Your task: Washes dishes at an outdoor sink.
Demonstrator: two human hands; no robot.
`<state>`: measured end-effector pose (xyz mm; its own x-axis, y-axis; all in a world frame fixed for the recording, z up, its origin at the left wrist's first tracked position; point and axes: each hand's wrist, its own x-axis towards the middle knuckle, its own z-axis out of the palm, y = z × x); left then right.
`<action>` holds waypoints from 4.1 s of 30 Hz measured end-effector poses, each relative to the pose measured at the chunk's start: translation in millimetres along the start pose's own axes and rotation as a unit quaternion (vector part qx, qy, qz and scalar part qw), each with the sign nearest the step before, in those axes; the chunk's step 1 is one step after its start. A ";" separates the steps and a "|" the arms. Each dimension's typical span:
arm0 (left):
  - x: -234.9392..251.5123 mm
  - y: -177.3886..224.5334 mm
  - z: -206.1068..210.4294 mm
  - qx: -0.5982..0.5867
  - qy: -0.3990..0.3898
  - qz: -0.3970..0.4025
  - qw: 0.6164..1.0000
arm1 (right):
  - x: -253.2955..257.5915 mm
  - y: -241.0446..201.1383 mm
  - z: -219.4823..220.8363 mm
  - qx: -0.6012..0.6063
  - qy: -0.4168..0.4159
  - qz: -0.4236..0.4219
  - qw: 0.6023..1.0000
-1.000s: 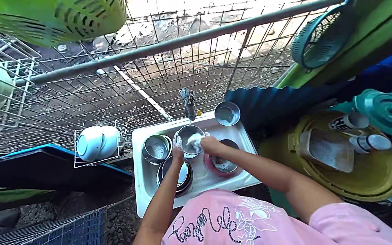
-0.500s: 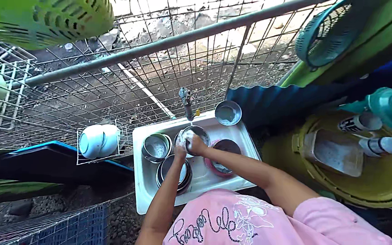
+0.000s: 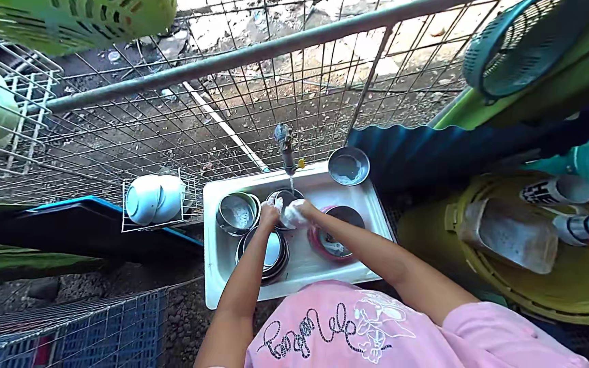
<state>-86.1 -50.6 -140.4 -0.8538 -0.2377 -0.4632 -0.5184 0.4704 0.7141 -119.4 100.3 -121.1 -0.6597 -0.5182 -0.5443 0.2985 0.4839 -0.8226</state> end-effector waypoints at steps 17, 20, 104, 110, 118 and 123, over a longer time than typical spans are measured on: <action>-148.3 -14.9 -18.9 -0.006 0.159 -0.033 0.987 | -28.9 -48.7 33.3 0.013 0.045 -0.127 0.991; -155.4 -1.1 -25.6 -0.188 0.237 0.050 0.952 | -62.7 -47.6 74.7 -0.147 0.100 -0.350 0.920; -60.5 43.7 30.0 -0.361 0.025 0.084 0.929 | -30.9 -24.3 -7.2 -0.263 0.136 -0.165 0.941; -61.9 38.5 14.8 -0.321 0.037 0.083 0.943 | -43.0 -5.5 -51.0 -0.447 -0.025 -0.233 0.864; -39.3 57.5 0.3 -0.305 0.010 0.065 0.950 | -68.1 3.5 -21.0 -0.330 -0.020 -0.252 0.910; -41.5 58.7 35.8 -0.317 0.058 0.097 0.942 | -57.8 -20.0 -39.8 -0.401 -0.057 -0.171 0.898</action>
<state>-79.3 17.3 -98.1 -0.9160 -0.3071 -0.2581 -0.2461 -0.0779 0.9661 -114.7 148.7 -66.7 -0.5294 -0.7799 -0.3339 -0.5309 0.6115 -0.5867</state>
